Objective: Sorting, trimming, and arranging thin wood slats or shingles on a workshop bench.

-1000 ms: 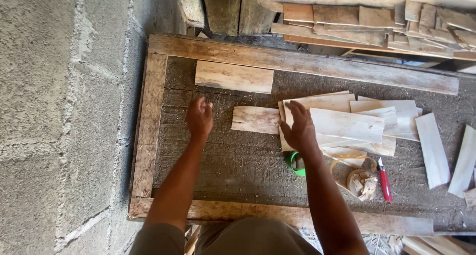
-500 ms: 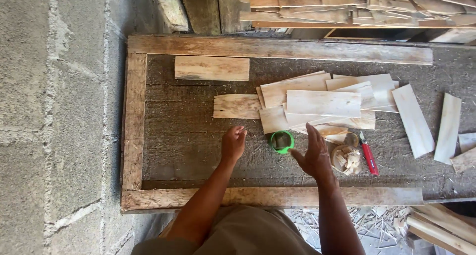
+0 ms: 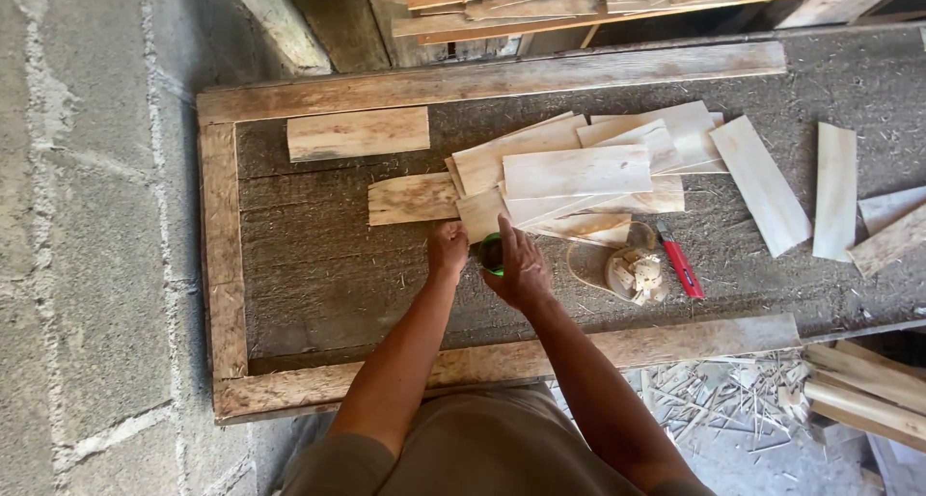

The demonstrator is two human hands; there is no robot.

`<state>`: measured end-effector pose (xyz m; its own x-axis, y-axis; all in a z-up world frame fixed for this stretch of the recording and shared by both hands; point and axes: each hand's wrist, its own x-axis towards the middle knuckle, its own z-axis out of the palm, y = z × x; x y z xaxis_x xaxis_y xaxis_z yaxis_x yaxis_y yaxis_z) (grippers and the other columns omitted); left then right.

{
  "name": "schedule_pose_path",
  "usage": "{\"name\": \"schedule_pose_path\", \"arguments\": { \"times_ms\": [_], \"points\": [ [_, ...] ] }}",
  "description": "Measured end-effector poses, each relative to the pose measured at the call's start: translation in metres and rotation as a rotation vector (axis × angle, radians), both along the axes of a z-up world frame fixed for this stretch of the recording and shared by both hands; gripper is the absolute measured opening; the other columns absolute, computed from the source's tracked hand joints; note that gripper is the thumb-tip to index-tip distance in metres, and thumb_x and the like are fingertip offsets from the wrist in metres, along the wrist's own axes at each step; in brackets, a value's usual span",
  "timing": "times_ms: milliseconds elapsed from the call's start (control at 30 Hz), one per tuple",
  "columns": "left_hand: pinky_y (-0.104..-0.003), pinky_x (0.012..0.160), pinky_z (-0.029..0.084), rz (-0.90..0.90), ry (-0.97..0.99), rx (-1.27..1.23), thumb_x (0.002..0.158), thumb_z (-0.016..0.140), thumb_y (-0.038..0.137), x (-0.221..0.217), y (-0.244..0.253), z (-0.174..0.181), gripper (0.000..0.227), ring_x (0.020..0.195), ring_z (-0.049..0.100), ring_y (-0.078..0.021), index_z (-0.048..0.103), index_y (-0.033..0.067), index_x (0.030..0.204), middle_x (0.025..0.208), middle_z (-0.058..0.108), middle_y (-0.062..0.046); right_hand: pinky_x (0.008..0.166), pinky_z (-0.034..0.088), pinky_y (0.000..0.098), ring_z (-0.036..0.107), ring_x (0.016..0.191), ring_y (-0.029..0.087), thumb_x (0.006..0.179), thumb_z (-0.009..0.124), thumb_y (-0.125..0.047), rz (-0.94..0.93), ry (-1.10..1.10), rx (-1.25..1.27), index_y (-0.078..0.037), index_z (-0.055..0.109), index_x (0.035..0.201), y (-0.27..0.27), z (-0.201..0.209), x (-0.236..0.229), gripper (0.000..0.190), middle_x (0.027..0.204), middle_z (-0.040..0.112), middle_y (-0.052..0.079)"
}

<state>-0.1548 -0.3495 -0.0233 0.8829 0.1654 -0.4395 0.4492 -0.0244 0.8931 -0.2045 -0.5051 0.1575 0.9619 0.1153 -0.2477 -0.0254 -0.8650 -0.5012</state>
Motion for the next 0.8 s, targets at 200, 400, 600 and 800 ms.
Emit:
{"name": "schedule_pose_path", "arguments": {
  "times_ms": [200, 400, 600, 800],
  "points": [
    [-0.031, 0.072, 0.059, 0.098, 0.058, -0.034, 0.096, 0.068, 0.008, 0.003, -0.008, 0.015, 0.035, 0.088, 0.07, -0.0167, 0.061, -0.0007, 0.129, 0.109, 0.072, -0.011, 0.11, 0.042, 0.0534, 0.052, 0.129, 0.042, 0.07, 0.092, -0.031, -0.02, -0.033, 0.079, -0.008, 0.01, 0.161, -0.018, -0.006, -0.01, 0.125, 0.143, 0.049, 0.025],
    [-0.03, 0.074, 0.062, 0.233, 0.154, -0.216, 0.091, 0.07, -0.001, 0.015, -0.018, 0.019, 0.039, 0.089, 0.07, -0.0182, 0.062, -0.0014, 0.129, 0.107, 0.07, -0.012, 0.111, 0.045, 0.053, 0.054, 0.13, 0.042, 0.072, 0.09, -0.027, -0.033, -0.048, 0.026, -0.012, 0.009, 0.164, -0.047, -0.008, -0.03, 0.123, 0.143, 0.053, 0.022],
    [-0.031, 0.07, 0.059, 0.348, 0.227, -0.075, 0.089, 0.067, -0.004, 0.016, -0.022, 0.072, 0.039, 0.084, 0.07, -0.0207, 0.068, 0.001, 0.128, 0.109, 0.074, -0.014, 0.105, 0.039, 0.0582, 0.048, 0.133, 0.046, 0.056, 0.102, -0.045, -0.009, -0.03, 0.068, -0.011, 0.005, 0.16, -0.069, 0.037, -0.027, 0.146, 0.148, 0.047, 0.027],
    [-0.029, 0.07, 0.06, 0.474, 0.151, -0.21, 0.097, 0.064, 0.006, 0.01, -0.002, 0.049, 0.033, 0.088, 0.072, -0.0163, 0.069, 0.0047, 0.13, 0.118, 0.073, -0.012, 0.103, 0.056, 0.0358, 0.062, 0.12, 0.027, 0.094, 0.071, -0.032, -0.325, -0.357, 0.066, -0.007, 0.023, 0.162, -0.198, -0.041, -0.013, 0.086, 0.138, 0.06, 0.018]
  ]
}}
